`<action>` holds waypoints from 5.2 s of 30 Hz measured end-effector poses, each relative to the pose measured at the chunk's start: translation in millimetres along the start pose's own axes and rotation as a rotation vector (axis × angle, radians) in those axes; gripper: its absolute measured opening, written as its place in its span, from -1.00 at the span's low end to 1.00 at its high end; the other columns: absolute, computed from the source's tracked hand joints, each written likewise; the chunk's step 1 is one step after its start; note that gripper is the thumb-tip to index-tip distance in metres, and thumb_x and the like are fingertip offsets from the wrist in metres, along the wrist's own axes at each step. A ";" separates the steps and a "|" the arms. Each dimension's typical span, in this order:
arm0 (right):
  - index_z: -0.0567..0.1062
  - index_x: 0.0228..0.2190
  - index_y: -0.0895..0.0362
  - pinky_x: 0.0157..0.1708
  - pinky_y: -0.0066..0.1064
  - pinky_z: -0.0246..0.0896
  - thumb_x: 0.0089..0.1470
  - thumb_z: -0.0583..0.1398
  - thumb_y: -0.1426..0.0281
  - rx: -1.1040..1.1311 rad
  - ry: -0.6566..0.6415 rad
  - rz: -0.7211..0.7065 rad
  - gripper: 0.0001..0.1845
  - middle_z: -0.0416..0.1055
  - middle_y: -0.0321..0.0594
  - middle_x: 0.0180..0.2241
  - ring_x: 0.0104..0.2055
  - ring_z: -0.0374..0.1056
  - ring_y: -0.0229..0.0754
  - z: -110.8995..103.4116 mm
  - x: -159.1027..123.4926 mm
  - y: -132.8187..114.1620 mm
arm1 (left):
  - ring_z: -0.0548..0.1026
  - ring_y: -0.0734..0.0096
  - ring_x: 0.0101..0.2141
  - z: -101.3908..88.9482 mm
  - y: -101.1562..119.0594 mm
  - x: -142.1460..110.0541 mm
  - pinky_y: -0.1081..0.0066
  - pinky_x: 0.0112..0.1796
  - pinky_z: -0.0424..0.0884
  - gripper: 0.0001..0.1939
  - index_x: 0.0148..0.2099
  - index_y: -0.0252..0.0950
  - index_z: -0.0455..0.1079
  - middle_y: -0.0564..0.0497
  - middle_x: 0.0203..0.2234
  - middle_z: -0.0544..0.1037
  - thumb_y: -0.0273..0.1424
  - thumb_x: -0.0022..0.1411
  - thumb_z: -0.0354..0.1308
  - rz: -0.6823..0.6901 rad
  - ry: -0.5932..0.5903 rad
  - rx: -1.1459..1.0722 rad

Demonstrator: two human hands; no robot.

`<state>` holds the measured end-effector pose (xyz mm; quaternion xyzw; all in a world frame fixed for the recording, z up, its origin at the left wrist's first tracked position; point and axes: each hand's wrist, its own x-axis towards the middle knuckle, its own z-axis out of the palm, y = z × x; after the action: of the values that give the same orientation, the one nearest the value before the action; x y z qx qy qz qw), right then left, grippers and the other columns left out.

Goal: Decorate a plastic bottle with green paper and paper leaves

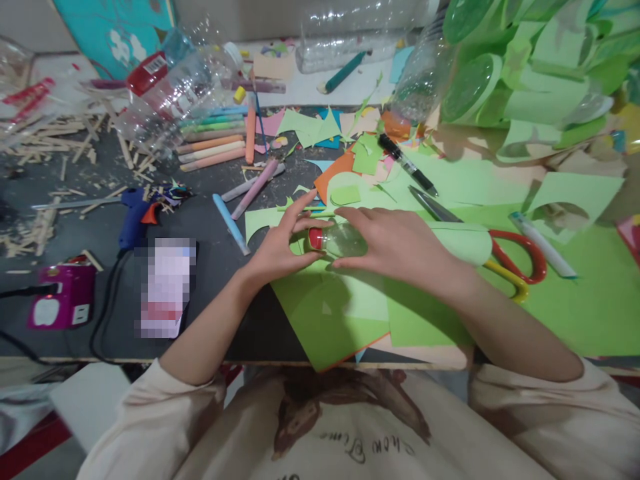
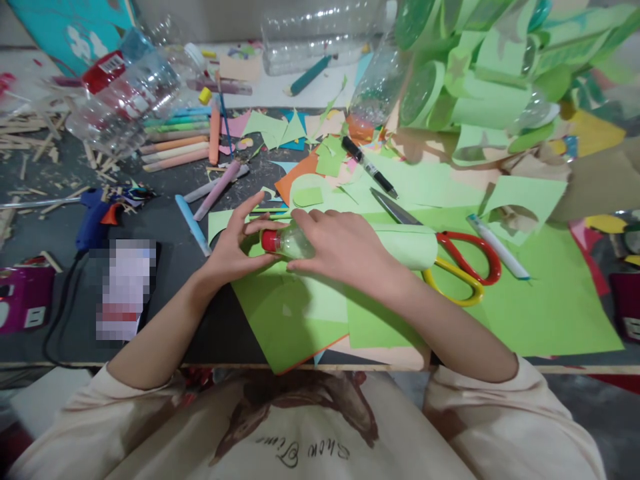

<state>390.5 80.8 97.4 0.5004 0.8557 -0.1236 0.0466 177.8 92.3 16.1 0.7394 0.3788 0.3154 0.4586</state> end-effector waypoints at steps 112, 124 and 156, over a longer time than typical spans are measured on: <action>0.45 -0.07 0.17 -0.45 -0.34 -0.14 0.14 0.17 0.15 -0.020 0.088 0.032 -0.58 0.54 -0.02 -0.18 -0.28 0.41 -0.02 8.9 1.1 -11.6 | 0.26 0.59 -0.62 14.6 15.6 1.5 0.54 -0.56 0.19 -0.71 -0.30 -0.22 0.25 0.19 -0.62 0.29 -0.11 0.27 0.11 0.005 0.458 0.106; 0.46 -0.06 0.17 -0.48 -0.37 -0.18 0.13 0.13 0.04 0.033 0.124 0.101 -0.48 0.55 -0.03 -0.21 -0.31 0.43 -0.04 2.0 0.9 -4.6 | 0.42 0.49 -0.46 6.4 13.3 0.9 0.43 -0.36 0.40 -0.84 -0.29 -0.24 0.39 0.06 -0.47 0.47 -0.26 0.20 0.16 0.157 0.374 0.172; 0.45 -0.07 0.17 -0.47 -0.37 -0.22 0.13 0.14 0.04 0.031 0.094 0.108 -0.49 0.55 -0.03 -0.20 -0.29 0.42 -0.03 -1.3 1.6 -6.2 | 0.39 0.48 -0.46 -2.8 12.3 6.9 0.43 -0.41 0.33 -0.75 -0.40 -0.24 0.35 0.07 -0.51 0.44 -0.20 0.24 0.16 0.213 0.353 0.160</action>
<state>384.4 79.6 99.4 0.5519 0.8266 -0.1103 0.0051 182.4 95.7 29.2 0.7426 0.3970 0.4554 0.2891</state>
